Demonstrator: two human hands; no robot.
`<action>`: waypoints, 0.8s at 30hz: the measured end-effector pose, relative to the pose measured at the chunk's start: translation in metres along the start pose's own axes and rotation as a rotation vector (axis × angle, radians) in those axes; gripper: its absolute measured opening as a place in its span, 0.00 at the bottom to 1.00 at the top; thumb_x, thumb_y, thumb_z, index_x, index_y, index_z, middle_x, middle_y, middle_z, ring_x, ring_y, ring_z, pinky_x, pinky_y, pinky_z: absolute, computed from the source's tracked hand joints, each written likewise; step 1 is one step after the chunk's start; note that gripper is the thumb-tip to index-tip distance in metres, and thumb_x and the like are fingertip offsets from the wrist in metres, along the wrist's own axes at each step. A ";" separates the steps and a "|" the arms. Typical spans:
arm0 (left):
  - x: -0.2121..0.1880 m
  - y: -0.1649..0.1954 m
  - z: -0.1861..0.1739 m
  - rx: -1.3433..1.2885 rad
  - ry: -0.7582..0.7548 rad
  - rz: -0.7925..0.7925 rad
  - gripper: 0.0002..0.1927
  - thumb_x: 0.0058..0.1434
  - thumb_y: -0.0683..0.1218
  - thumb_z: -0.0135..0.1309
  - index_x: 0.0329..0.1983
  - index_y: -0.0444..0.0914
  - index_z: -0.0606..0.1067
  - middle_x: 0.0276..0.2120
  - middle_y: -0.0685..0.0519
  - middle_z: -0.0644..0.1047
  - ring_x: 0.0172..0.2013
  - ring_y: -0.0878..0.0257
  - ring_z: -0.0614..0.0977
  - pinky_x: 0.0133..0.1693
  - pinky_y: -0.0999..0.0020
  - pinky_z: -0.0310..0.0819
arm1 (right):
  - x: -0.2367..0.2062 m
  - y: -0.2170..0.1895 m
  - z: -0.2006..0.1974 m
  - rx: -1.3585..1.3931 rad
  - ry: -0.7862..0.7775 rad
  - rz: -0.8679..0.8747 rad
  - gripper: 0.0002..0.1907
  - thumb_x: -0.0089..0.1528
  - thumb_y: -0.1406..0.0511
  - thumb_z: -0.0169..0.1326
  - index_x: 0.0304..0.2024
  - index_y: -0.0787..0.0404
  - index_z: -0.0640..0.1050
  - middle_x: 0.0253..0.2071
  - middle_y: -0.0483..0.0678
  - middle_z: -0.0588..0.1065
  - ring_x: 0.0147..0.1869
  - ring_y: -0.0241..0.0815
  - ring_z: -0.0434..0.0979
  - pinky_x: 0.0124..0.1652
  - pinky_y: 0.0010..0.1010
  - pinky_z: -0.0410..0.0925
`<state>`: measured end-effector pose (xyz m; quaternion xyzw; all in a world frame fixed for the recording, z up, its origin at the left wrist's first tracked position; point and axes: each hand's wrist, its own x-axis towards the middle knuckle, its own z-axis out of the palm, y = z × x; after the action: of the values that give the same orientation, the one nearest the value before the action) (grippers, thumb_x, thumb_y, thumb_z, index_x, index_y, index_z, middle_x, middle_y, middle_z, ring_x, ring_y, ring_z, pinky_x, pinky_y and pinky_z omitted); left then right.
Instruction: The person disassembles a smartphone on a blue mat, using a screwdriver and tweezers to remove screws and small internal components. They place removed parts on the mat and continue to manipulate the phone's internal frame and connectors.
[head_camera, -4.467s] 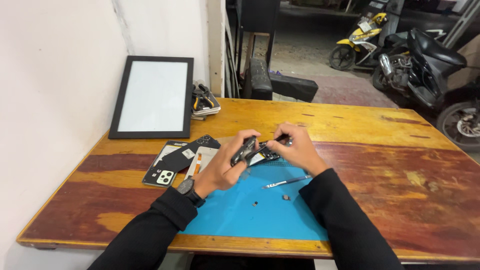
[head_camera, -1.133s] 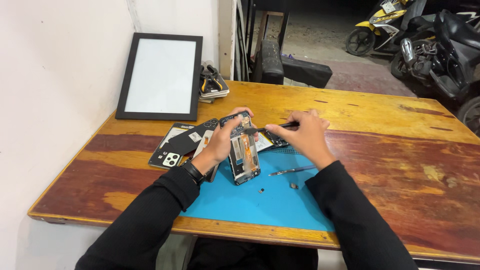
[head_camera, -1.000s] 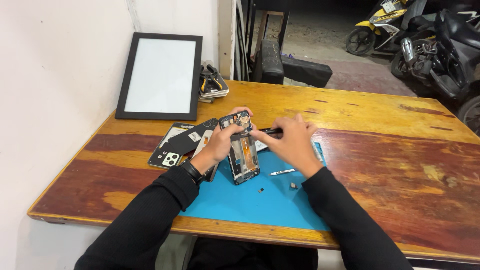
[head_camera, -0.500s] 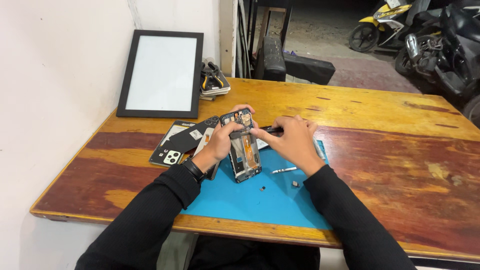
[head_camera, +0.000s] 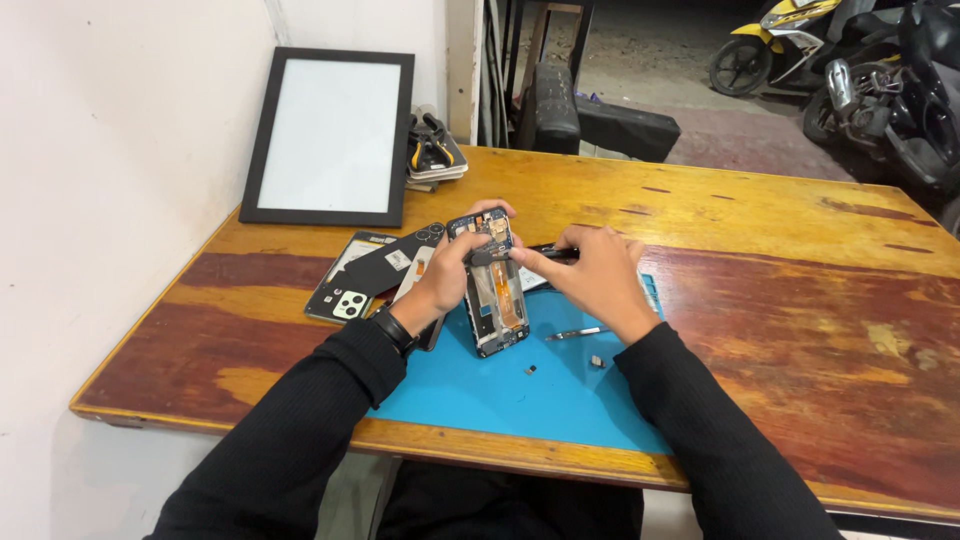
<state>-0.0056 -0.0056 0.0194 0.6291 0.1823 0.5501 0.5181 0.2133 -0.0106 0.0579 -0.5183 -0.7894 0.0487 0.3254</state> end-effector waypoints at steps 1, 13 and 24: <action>0.000 -0.001 0.000 -0.044 0.012 -0.024 0.22 0.68 0.45 0.33 0.62 0.36 0.65 0.44 0.44 0.77 0.48 0.56 0.80 0.56 0.60 0.74 | 0.000 0.001 0.000 -0.019 0.008 0.018 0.34 0.51 0.37 0.62 0.22 0.61 0.82 0.18 0.47 0.75 0.25 0.46 0.72 0.42 0.44 0.51; 0.002 -0.001 0.002 -0.070 -0.014 -0.005 0.22 0.69 0.48 0.30 0.61 0.37 0.65 0.42 0.43 0.78 0.47 0.58 0.80 0.54 0.62 0.74 | 0.004 0.012 -0.004 0.035 0.039 0.006 0.32 0.50 0.40 0.65 0.22 0.64 0.81 0.18 0.48 0.75 0.21 0.43 0.73 0.30 0.37 0.63; 0.005 0.005 0.008 -0.029 -0.023 -0.034 0.23 0.68 0.50 0.33 0.62 0.37 0.65 0.50 0.50 0.74 0.55 0.58 0.80 0.57 0.62 0.75 | 0.020 0.048 -0.035 0.110 -0.017 0.053 0.30 0.52 0.41 0.64 0.21 0.61 0.81 0.16 0.47 0.76 0.21 0.38 0.74 0.31 0.28 0.66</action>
<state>0.0020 -0.0072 0.0271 0.6248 0.1788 0.5365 0.5384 0.2658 0.0193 0.0750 -0.5197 -0.7744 0.1048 0.3454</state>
